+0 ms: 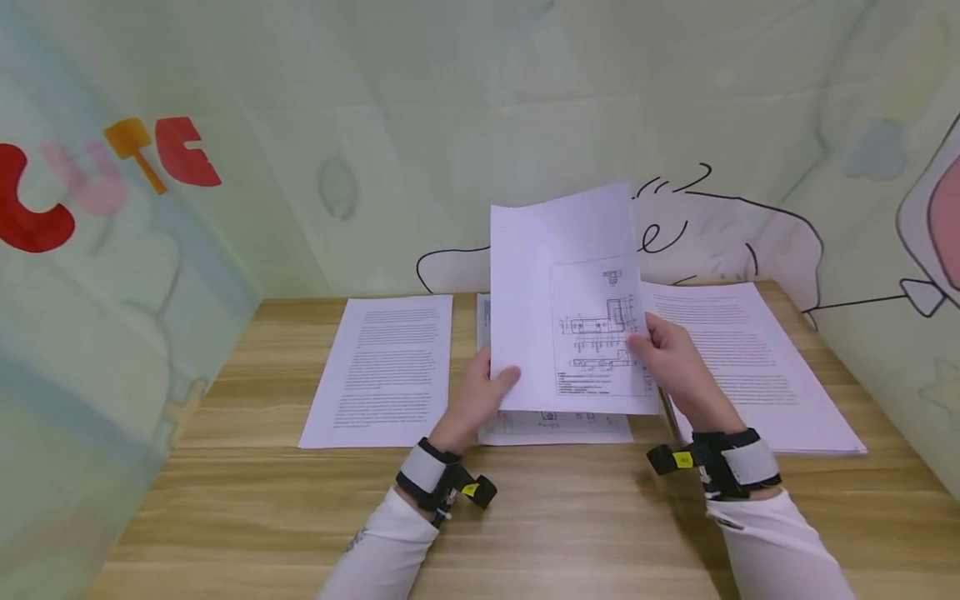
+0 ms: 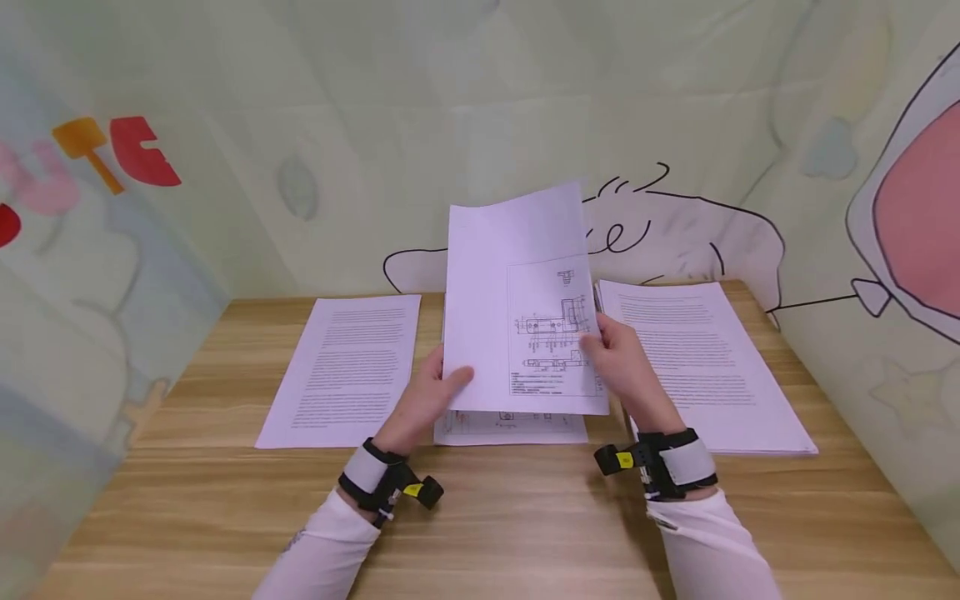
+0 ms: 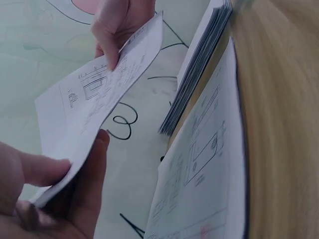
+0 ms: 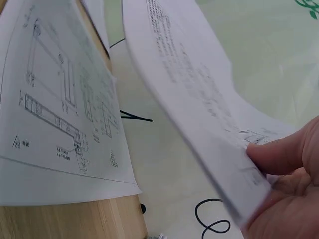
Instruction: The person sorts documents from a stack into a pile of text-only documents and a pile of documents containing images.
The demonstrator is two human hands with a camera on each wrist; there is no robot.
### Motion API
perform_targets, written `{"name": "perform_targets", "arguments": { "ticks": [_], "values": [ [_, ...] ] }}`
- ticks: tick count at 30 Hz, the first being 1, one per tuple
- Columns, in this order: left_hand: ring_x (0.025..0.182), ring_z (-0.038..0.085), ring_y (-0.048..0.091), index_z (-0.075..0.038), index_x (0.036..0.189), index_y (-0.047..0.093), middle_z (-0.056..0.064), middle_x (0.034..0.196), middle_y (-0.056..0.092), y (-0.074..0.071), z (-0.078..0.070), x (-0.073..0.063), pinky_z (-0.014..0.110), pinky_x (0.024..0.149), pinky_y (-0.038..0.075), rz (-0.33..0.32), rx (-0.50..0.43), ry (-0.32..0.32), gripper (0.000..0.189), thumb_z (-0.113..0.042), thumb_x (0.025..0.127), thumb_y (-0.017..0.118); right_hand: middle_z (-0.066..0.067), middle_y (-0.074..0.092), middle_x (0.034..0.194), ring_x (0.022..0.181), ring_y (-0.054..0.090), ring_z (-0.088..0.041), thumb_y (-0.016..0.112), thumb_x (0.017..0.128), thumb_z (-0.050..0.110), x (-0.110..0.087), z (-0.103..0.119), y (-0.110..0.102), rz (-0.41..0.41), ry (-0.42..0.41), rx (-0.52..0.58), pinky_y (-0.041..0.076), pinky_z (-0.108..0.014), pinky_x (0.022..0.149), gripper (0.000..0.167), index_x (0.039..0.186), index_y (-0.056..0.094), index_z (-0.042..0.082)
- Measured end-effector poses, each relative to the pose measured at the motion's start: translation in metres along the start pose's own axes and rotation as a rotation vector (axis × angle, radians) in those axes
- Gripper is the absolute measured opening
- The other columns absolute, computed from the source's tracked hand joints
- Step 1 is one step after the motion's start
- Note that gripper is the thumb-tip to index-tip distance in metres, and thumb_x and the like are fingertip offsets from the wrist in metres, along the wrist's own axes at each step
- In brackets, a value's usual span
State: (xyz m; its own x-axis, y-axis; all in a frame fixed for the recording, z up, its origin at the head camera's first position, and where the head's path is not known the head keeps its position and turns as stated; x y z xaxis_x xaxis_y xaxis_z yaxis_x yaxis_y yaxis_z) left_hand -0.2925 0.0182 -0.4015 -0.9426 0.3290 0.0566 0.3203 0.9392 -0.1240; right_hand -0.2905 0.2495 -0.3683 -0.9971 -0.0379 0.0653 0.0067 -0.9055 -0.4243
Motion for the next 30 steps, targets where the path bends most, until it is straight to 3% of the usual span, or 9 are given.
{"name": "perform_targets", "arguments": {
  "ticks": [7, 10, 13, 17, 22, 30],
  "values": [
    [0.082, 0.016, 0.063, -0.012, 0.129, 0.045, 0.008, 0.105, 0.063, -0.024, 0.011, -0.001, 0.032, 0.065, 0.052, -0.009, 0.175, -0.106, 0.041, -0.018, 0.090, 0.054, -0.022, 0.059, 0.101, 0.075, 0.058, -0.025, 0.038, 0.094, 0.001, 0.003, 0.004, 0.013, -0.018, -0.047, -0.191, 0.047, -0.028, 0.058, 0.039, 0.132, 0.041, -0.005],
    [0.069, 0.019, 0.061, -0.008, 0.117, 0.052, 0.006, 0.088, 0.062, -0.029, 0.016, -0.002, 0.031, 0.056, 0.049, -0.010, 0.265, -0.118, 0.030, -0.013, 0.088, 0.056, -0.023, 0.060, 0.098, 0.072, 0.056, -0.024, 0.042, 0.092, 0.001, 0.004, 0.002, 0.018, -0.036, -0.059, -0.309, 0.045, -0.029, 0.057, 0.035, 0.127, 0.047, -0.006],
    [0.057, 0.020, 0.056, -0.005, 0.101, 0.053, 0.004, 0.073, 0.053, -0.033, 0.020, -0.002, 0.027, 0.047, 0.041, -0.008, 0.357, -0.125, 0.016, -0.011, 0.086, 0.057, -0.021, 0.061, 0.095, 0.070, 0.054, -0.023, 0.045, 0.092, 0.002, 0.005, -0.001, 0.025, -0.049, -0.059, -0.408, 0.043, -0.029, 0.056, 0.031, 0.120, 0.053, -0.005],
    [0.050, 0.015, 0.052, -0.005, 0.086, 0.050, 0.001, 0.066, 0.044, -0.035, 0.028, -0.002, 0.023, 0.043, 0.034, 0.002, 0.455, -0.143, 0.010, -0.011, 0.086, 0.058, -0.017, 0.063, 0.091, 0.067, 0.053, -0.021, 0.051, 0.090, 0.003, 0.005, -0.005, 0.031, -0.062, -0.053, -0.474, 0.041, -0.029, 0.054, 0.027, 0.114, 0.058, -0.004],
    [0.048, 0.014, 0.053, -0.006, 0.076, 0.046, 0.001, 0.062, 0.044, -0.036, 0.036, -0.001, 0.023, 0.043, 0.033, 0.017, 0.506, -0.157, 0.017, -0.011, 0.085, 0.059, -0.016, 0.063, 0.087, 0.065, 0.052, -0.021, 0.056, 0.087, 0.004, 0.003, -0.010, 0.035, -0.075, -0.034, -0.532, 0.041, -0.029, 0.055, 0.023, 0.108, 0.062, -0.005],
    [0.045, 0.014, 0.054, -0.004, 0.077, 0.052, 0.001, 0.063, 0.047, -0.038, 0.044, -0.001, 0.021, 0.042, 0.035, 0.020, 0.521, -0.167, 0.011, -0.010, 0.084, 0.059, -0.025, 0.061, 0.101, 0.074, 0.056, -0.025, 0.060, 0.084, 0.005, 0.005, -0.022, 0.037, -0.051, 0.004, -0.571, 0.046, -0.033, 0.060, 0.031, 0.112, 0.059, -0.009]
  ]
}}
Point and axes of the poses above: each hand's wrist, its own x-axis towards the middle knuckle, its own y-axis out of the palm, z = x × y, the point moved 10 cm from there along x, towards the middle knuckle
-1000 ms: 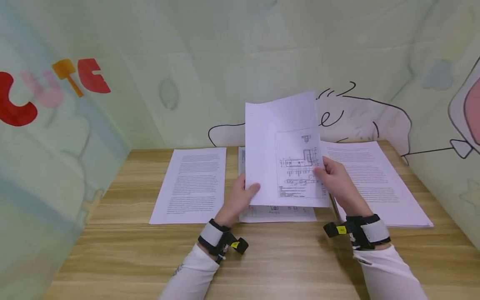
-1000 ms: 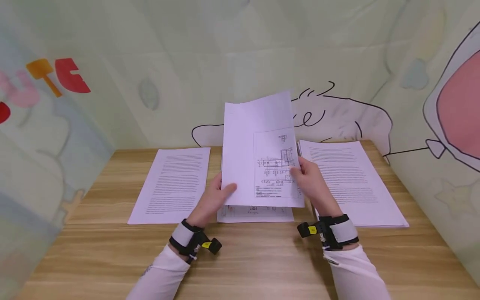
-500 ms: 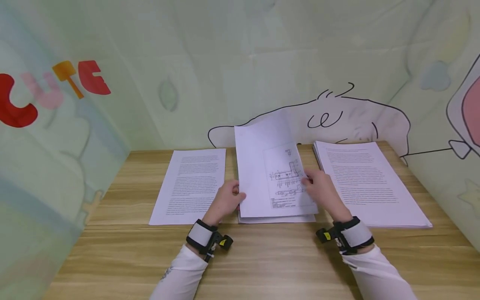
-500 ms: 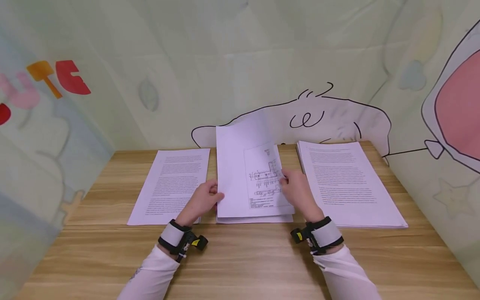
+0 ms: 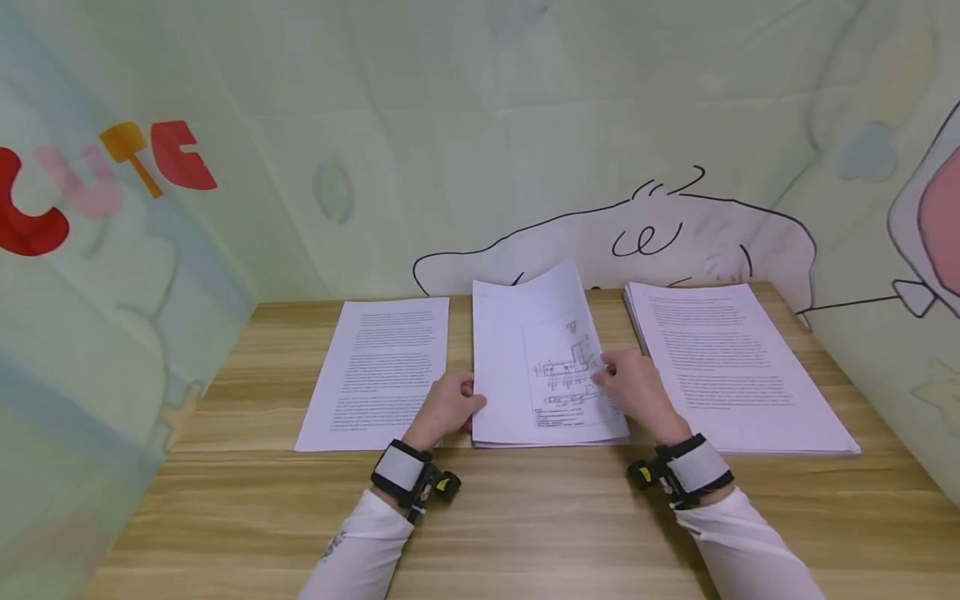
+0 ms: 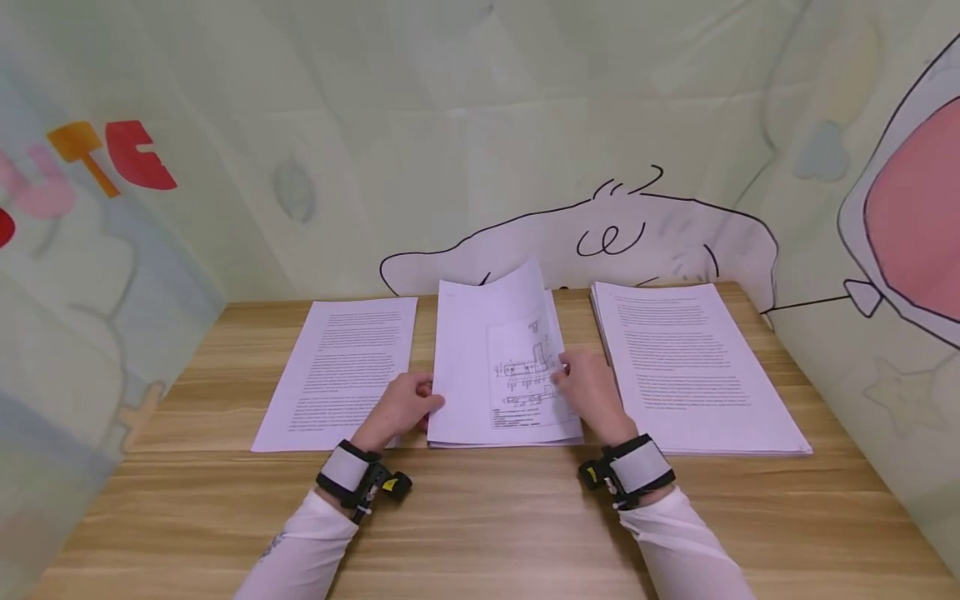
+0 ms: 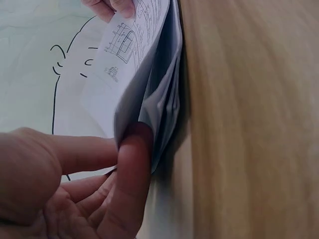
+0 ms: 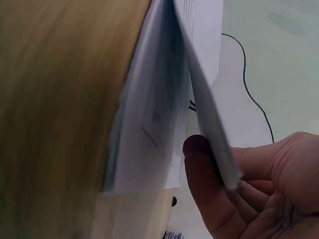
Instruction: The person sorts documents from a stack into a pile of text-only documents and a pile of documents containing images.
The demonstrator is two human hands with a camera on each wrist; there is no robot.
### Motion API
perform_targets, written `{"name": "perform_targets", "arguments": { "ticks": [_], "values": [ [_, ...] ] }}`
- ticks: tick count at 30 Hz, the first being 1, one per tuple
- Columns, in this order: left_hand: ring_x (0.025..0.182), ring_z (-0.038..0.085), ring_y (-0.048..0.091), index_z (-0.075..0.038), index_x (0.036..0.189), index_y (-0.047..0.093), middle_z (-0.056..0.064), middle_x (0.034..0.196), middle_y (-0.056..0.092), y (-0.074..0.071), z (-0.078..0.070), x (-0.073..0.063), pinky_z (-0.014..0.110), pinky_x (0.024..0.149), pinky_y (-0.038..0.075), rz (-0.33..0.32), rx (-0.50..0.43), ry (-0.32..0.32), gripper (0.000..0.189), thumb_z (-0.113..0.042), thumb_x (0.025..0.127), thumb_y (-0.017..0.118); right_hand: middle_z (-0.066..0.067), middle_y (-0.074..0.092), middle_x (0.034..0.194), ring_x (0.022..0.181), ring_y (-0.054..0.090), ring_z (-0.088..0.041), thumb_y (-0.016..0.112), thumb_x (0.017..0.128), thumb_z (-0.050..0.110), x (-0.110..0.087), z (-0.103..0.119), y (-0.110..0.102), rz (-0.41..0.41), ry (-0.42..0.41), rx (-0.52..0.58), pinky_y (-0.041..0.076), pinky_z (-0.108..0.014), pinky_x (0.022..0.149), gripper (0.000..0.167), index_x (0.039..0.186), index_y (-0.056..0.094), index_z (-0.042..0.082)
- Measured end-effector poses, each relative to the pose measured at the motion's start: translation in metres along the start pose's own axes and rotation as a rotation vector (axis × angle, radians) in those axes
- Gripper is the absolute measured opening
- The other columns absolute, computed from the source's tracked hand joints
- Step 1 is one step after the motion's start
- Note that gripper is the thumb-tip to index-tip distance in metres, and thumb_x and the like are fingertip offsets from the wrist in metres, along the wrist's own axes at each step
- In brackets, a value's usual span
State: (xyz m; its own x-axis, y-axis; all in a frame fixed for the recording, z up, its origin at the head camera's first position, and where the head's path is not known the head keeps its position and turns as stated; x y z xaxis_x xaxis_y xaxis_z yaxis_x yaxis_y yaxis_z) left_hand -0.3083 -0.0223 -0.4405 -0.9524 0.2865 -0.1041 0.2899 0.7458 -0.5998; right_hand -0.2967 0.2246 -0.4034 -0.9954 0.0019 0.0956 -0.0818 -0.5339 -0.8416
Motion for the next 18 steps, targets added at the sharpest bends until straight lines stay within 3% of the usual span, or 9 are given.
{"name": "perform_targets", "arguments": {
  "ticks": [9, 15, 18],
  "values": [
    [0.043, 0.013, 0.054, -0.004, 0.087, 0.058, 0.003, 0.066, 0.056, 0.000, 0.003, 0.000, 0.022, 0.041, 0.036, 0.015, 0.021, -0.008, 0.010, -0.011, 0.082, 0.062, -0.022, 0.063, 0.092, 0.066, 0.055, -0.021, 0.061, 0.081, 0.002, 0.003, -0.012, 0.004, 0.030, 0.036, -0.012, 0.041, -0.027, 0.052, 0.042, 0.121, 0.053, -0.008],
    [0.043, 0.012, 0.054, -0.006, 0.102, 0.062, 0.002, 0.061, 0.058, -0.003, 0.006, -0.002, 0.021, 0.041, 0.034, -0.007, 0.042, -0.033, 0.025, -0.013, 0.079, 0.065, -0.015, 0.061, 0.082, 0.062, 0.052, -0.019, 0.063, 0.079, 0.004, 0.004, -0.016, 0.005, 0.046, 0.042, -0.019, 0.038, -0.027, 0.049, 0.031, 0.109, 0.062, -0.004],
    [0.044, 0.011, 0.054, -0.008, 0.098, 0.063, 0.001, 0.060, 0.059, -0.004, 0.007, -0.002, 0.021, 0.041, 0.034, -0.013, 0.068, -0.043, 0.021, -0.014, 0.078, 0.066, -0.011, 0.059, 0.075, 0.059, 0.050, -0.018, 0.064, 0.078, 0.005, 0.005, -0.018, 0.004, 0.047, 0.045, -0.023, 0.036, -0.027, 0.048, 0.026, 0.103, 0.065, -0.002]
  ]
}}
Point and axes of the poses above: each hand's wrist, its own x-axis towards the middle knuckle, its own y-axis out of the palm, z = x × y, the point moved 10 cm from there along x, towards the middle knuckle
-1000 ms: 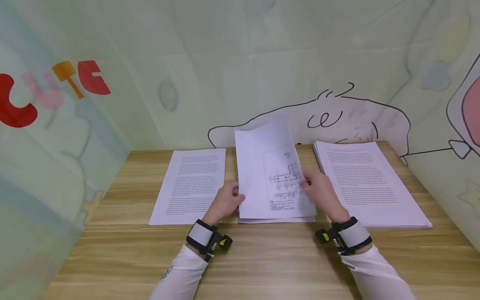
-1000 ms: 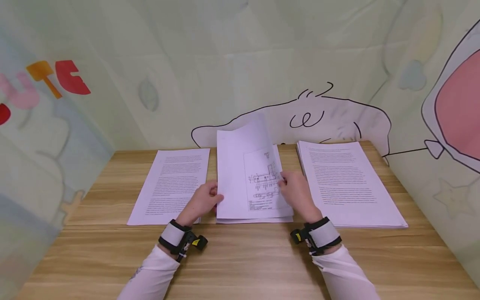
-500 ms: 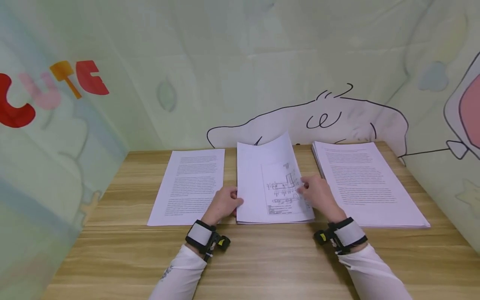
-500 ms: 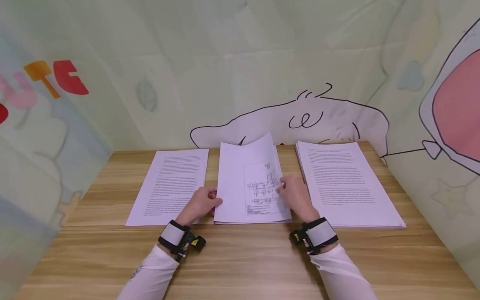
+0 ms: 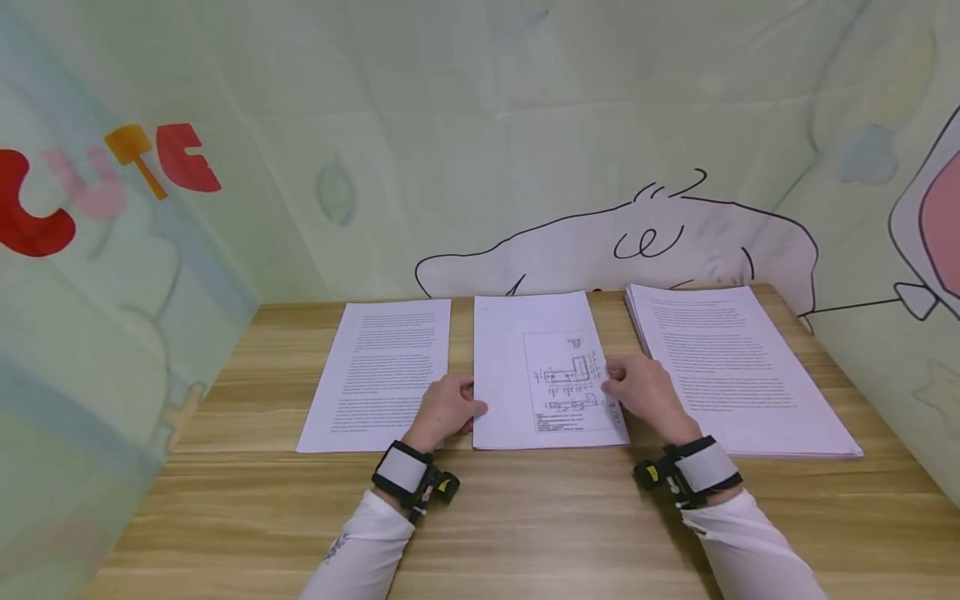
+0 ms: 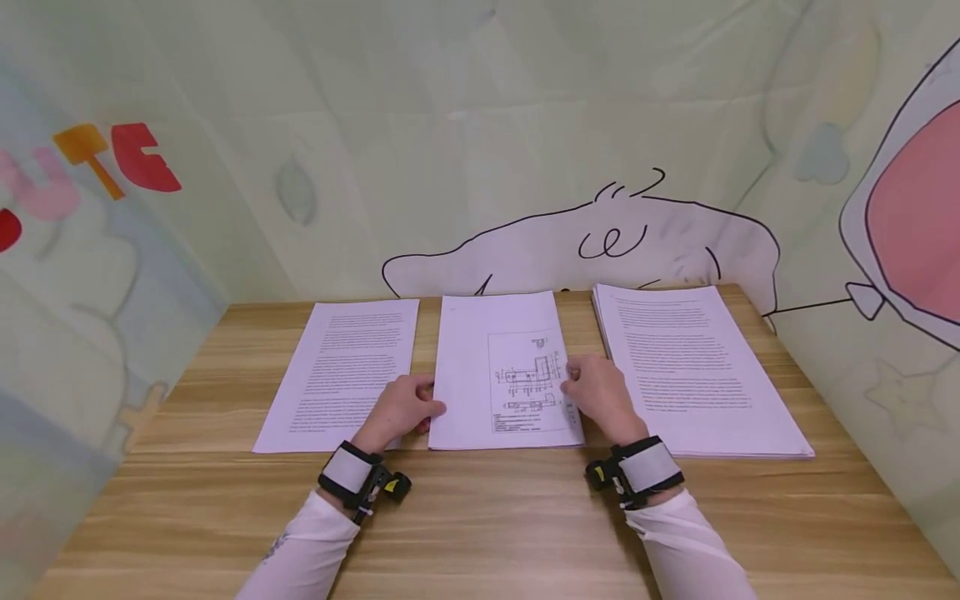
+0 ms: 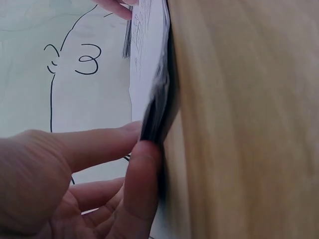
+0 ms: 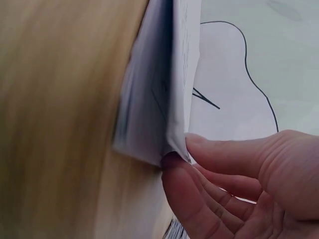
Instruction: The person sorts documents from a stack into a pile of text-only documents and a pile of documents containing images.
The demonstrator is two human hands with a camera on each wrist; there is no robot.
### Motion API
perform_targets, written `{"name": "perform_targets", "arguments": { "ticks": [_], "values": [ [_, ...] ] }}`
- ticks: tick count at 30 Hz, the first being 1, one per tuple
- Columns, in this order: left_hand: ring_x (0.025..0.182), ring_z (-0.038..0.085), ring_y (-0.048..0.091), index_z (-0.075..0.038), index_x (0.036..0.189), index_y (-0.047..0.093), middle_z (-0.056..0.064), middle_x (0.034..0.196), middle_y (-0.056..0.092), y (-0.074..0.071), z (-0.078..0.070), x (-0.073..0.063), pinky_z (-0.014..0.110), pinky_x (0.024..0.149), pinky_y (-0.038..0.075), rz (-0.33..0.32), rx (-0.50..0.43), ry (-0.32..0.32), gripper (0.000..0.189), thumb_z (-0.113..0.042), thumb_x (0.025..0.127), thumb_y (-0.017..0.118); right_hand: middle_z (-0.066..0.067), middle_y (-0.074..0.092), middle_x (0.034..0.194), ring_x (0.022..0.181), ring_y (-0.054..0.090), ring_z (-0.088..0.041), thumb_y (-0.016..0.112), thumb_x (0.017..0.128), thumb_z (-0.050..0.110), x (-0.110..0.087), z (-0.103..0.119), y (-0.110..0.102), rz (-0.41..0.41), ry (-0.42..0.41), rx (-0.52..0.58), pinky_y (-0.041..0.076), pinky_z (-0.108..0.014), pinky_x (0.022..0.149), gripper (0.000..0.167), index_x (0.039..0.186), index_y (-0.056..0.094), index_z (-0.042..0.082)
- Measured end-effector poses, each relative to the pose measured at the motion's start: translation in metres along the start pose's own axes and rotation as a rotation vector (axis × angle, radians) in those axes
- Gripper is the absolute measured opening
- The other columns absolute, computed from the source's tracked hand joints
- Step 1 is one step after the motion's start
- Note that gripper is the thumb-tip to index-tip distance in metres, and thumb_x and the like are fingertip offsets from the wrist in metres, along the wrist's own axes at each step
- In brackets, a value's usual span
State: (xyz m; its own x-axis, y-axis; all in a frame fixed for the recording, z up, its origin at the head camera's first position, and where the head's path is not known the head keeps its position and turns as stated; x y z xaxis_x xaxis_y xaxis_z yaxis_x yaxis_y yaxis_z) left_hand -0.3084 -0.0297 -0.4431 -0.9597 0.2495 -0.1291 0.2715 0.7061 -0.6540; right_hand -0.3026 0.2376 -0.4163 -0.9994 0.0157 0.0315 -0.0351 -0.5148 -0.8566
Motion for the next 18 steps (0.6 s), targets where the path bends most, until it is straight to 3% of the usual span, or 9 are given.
{"name": "perform_targets", "arguments": {
  "ticks": [2, 4, 9, 12, 15, 18],
  "values": [
    [0.043, 0.011, 0.053, -0.009, 0.086, 0.061, 0.001, 0.057, 0.058, 0.000, 0.000, 0.000, 0.022, 0.041, 0.034, -0.008, 0.018, -0.002, 0.011, -0.017, 0.079, 0.065, -0.008, 0.058, 0.072, 0.057, 0.049, -0.017, 0.065, 0.078, 0.007, 0.000, -0.002, -0.001, 0.000, 0.000, -0.004, 0.035, -0.027, 0.047, 0.021, 0.098, 0.066, 0.001],
    [0.043, 0.012, 0.053, -0.009, 0.078, 0.057, 0.001, 0.055, 0.057, -0.002, 0.000, 0.000, 0.022, 0.041, 0.033, -0.024, 0.041, -0.010, 0.013, -0.020, 0.082, 0.063, -0.010, 0.062, 0.075, 0.057, 0.051, -0.016, 0.066, 0.078, 0.009, 0.000, -0.003, -0.002, 0.004, 0.006, 0.002, 0.036, -0.026, 0.047, 0.027, 0.102, 0.066, -0.001],
    [0.046, 0.012, 0.051, -0.007, 0.077, 0.054, 0.001, 0.058, 0.053, -0.011, -0.002, 0.000, 0.024, 0.042, 0.033, -0.108, 0.072, -0.021, 0.023, -0.027, 0.088, 0.056, -0.016, 0.066, 0.088, 0.057, 0.056, -0.015, 0.063, 0.083, 0.017, -0.002, -0.003, -0.013, -0.011, 0.005, 0.007, 0.039, -0.027, 0.048, 0.039, 0.115, 0.059, -0.005],
    [0.053, 0.012, 0.048, -0.004, 0.098, 0.063, 0.000, 0.065, 0.051, -0.015, -0.010, -0.001, 0.025, 0.046, 0.035, -0.165, 0.072, 0.014, 0.026, -0.027, 0.089, 0.056, -0.016, 0.066, 0.087, 0.059, 0.054, -0.016, 0.060, 0.086, 0.022, -0.003, 0.001, -0.027, -0.067, -0.033, -0.015, 0.038, -0.027, 0.048, 0.037, 0.114, 0.061, -0.002],
    [0.057, 0.013, 0.047, -0.004, 0.118, 0.059, 0.001, 0.073, 0.054, -0.015, -0.024, -0.001, 0.025, 0.050, 0.037, -0.201, 0.067, 0.079, 0.037, -0.026, 0.089, 0.056, -0.016, 0.065, 0.088, 0.063, 0.054, -0.019, 0.059, 0.087, 0.026, -0.005, 0.003, -0.043, -0.129, -0.082, -0.031, 0.038, -0.027, 0.049, 0.036, 0.112, 0.062, 0.000],
    [0.061, 0.012, 0.049, -0.007, 0.123, 0.057, 0.000, 0.084, 0.057, -0.012, -0.040, 0.000, 0.024, 0.054, 0.040, -0.222, 0.062, 0.138, 0.038, -0.026, 0.090, 0.055, -0.018, 0.065, 0.092, 0.069, 0.058, -0.024, 0.059, 0.088, 0.029, -0.007, -0.001, -0.059, -0.181, -0.112, -0.035, 0.040, -0.028, 0.049, 0.037, 0.113, 0.062, 0.001]
  ]
}}
Point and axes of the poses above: each hand's wrist, its own x-axis towards the middle knuckle, its own y-axis out of the palm, z = x × y, the point moved 10 cm from there along x, towards the middle knuckle
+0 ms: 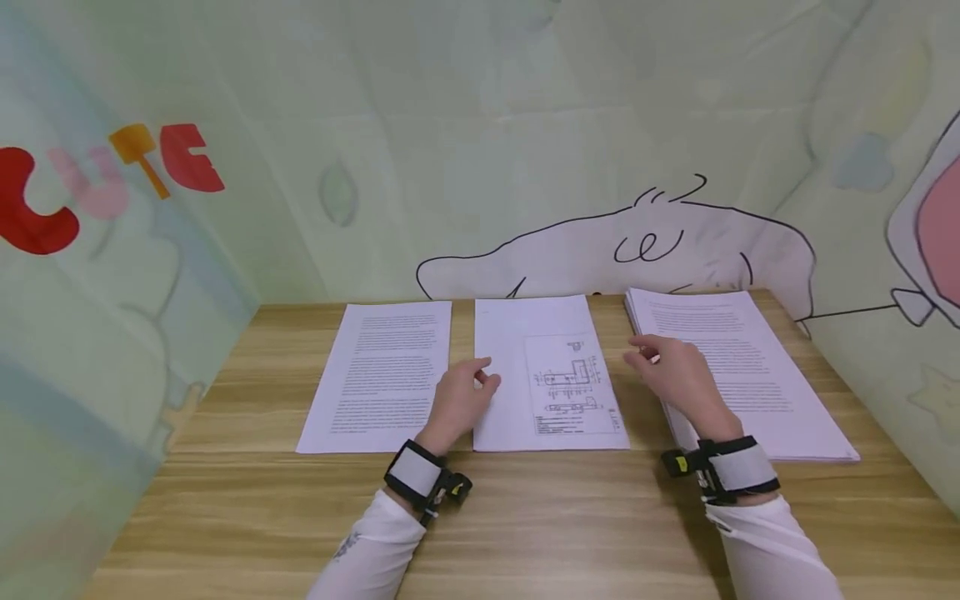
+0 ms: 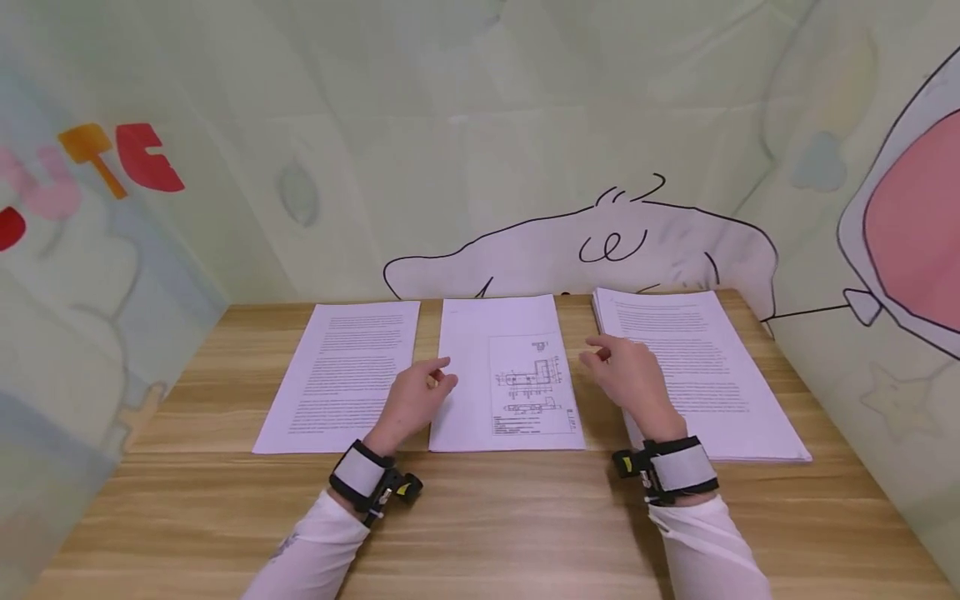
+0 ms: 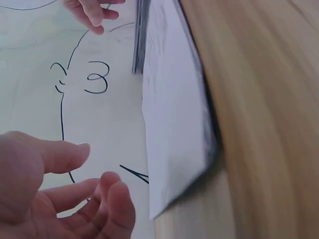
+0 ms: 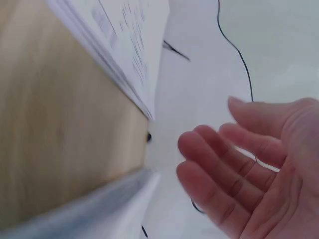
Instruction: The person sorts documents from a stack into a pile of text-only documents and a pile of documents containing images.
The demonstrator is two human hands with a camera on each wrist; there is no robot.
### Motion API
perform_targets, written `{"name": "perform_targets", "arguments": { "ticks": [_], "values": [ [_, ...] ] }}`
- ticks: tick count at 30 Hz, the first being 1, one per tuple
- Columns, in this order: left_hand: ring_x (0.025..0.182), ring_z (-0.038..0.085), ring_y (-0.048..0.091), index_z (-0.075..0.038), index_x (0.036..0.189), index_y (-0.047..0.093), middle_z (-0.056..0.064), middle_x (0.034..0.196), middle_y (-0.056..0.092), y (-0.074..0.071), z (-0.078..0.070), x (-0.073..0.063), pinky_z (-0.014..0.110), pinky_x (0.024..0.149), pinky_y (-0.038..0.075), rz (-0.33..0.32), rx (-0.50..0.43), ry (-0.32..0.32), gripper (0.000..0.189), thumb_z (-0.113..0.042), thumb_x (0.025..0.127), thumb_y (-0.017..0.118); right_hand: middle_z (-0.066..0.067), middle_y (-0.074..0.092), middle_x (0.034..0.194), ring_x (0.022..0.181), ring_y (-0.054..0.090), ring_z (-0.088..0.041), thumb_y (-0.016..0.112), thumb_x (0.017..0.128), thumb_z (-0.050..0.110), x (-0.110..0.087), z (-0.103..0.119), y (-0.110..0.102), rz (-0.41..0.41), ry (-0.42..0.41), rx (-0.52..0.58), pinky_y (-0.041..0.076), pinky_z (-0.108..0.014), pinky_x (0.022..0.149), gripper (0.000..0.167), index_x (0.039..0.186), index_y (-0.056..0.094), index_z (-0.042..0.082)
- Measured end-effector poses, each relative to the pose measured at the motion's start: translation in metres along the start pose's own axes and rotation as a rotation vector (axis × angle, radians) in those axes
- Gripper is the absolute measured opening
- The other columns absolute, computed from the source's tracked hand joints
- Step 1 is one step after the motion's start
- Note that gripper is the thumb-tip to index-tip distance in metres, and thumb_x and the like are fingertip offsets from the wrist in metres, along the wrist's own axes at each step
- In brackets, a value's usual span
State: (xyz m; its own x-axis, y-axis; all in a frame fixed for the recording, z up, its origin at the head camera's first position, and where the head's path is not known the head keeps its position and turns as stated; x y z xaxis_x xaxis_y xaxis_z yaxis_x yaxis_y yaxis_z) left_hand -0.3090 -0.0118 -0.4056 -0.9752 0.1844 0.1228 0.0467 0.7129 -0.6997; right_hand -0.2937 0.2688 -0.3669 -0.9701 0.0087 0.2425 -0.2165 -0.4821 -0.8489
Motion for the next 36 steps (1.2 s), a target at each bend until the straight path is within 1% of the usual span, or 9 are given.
{"name": "perform_targets", "arguments": {
  "ticks": [4, 6, 10, 16, 20, 23, 27, 32, 36],
  "values": [
    [0.067, 0.009, 0.050, -0.011, 0.123, 0.057, 0.001, 0.096, 0.058, 0.005, -0.026, 0.003, 0.020, 0.056, 0.041, -0.029, -0.009, 0.090, 0.035, -0.025, 0.091, 0.054, -0.017, 0.065, 0.091, 0.077, 0.060, -0.029, 0.060, 0.087, 0.035, -0.002, -0.019, -0.019, -0.094, 0.017, -0.032, 0.044, -0.033, 0.049, 0.041, 0.114, 0.061, 0.005],
    [0.069, 0.008, 0.050, -0.012, 0.123, 0.057, 0.003, 0.101, 0.057, 0.009, -0.039, 0.003, 0.019, 0.056, 0.042, -0.036, -0.022, 0.137, 0.034, -0.024, 0.092, 0.053, -0.018, 0.065, 0.094, 0.083, 0.059, -0.032, 0.062, 0.084, 0.040, -0.003, -0.031, -0.028, -0.134, 0.048, -0.045, 0.045, -0.038, 0.053, 0.046, 0.117, 0.060, 0.007],
    [0.071, 0.007, 0.049, -0.014, 0.125, 0.055, 0.005, 0.107, 0.056, 0.022, -0.061, 0.005, 0.019, 0.056, 0.041, -0.029, -0.049, 0.190, 0.035, -0.025, 0.092, 0.052, -0.024, 0.058, 0.111, 0.097, 0.053, -0.042, 0.064, 0.080, 0.046, -0.006, -0.053, -0.043, -0.175, 0.112, -0.079, 0.043, -0.049, 0.064, 0.059, 0.124, 0.055, 0.007],
    [0.068, 0.004, 0.048, -0.014, 0.127, 0.053, 0.002, 0.109, 0.054, 0.050, -0.089, 0.008, 0.016, 0.055, 0.041, 0.032, -0.051, 0.249, 0.036, -0.024, 0.093, 0.051, -0.034, 0.046, 0.122, 0.107, 0.043, -0.052, 0.066, 0.079, 0.044, -0.011, -0.069, -0.057, -0.157, 0.162, -0.115, 0.039, -0.057, 0.074, 0.068, 0.127, 0.049, -0.002],
    [0.065, 0.003, 0.047, -0.014, 0.128, 0.052, 0.001, 0.108, 0.055, 0.071, -0.104, 0.008, 0.015, 0.054, 0.039, 0.087, -0.025, 0.276, 0.036, -0.023, 0.093, 0.051, -0.037, 0.041, 0.125, 0.112, 0.037, -0.053, 0.065, 0.079, 0.048, -0.013, -0.084, -0.053, -0.102, 0.196, -0.117, 0.033, -0.062, 0.083, 0.079, 0.132, 0.040, -0.005],
    [0.067, 0.002, 0.048, -0.014, 0.128, 0.052, 0.000, 0.106, 0.057, 0.086, -0.113, 0.009, 0.014, 0.057, 0.038, 0.135, -0.008, 0.281, 0.037, -0.023, 0.093, 0.051, -0.039, 0.030, 0.131, 0.118, 0.028, -0.054, 0.065, 0.075, 0.054, -0.015, -0.100, -0.048, -0.056, 0.230, -0.111, 0.026, -0.064, 0.090, 0.098, 0.139, 0.023, -0.006],
    [0.074, 0.001, 0.051, -0.012, 0.127, 0.053, -0.002, 0.103, 0.059, 0.105, -0.124, 0.011, 0.012, 0.065, 0.039, 0.191, -0.035, 0.273, 0.037, -0.023, 0.091, 0.051, -0.040, 0.016, 0.137, 0.123, 0.018, -0.055, 0.066, 0.068, 0.062, -0.018, -0.123, -0.043, -0.016, 0.282, -0.099, 0.020, -0.067, 0.091, 0.118, 0.143, 0.003, -0.004],
    [0.066, -0.001, 0.053, -0.011, 0.125, 0.055, -0.006, 0.099, 0.060, 0.133, -0.126, 0.010, 0.013, 0.062, 0.040, 0.269, -0.173, 0.211, 0.037, -0.023, 0.090, 0.054, -0.037, 0.006, 0.141, 0.126, 0.011, -0.054, 0.064, 0.070, 0.063, -0.026, -0.148, -0.040, 0.011, 0.366, -0.036, 0.018, -0.068, 0.092, 0.119, 0.143, -0.003, -0.002],
    [0.061, -0.005, 0.054, -0.009, 0.124, 0.055, -0.009, 0.090, 0.061, 0.151, -0.124, 0.007, 0.012, 0.063, 0.041, 0.304, -0.260, 0.148, 0.038, -0.022, 0.088, 0.055, -0.038, 0.008, 0.140, 0.124, 0.014, -0.056, 0.062, 0.072, 0.063, -0.031, -0.161, -0.039, 0.029, 0.413, -0.047, 0.020, -0.068, 0.091, 0.117, 0.142, -0.002, -0.006]
  ]
}}
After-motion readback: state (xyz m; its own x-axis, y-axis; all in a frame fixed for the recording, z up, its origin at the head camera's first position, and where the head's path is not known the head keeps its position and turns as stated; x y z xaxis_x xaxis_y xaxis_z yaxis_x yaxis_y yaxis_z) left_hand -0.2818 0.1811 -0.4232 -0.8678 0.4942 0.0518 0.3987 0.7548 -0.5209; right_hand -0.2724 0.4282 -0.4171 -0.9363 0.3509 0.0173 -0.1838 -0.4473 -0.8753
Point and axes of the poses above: each hand's wrist, its own x-axis towards the middle knuckle, its own y-axis out of the palm, z = x × y, the point moved 10 cm from there along x, towards the middle knuckle
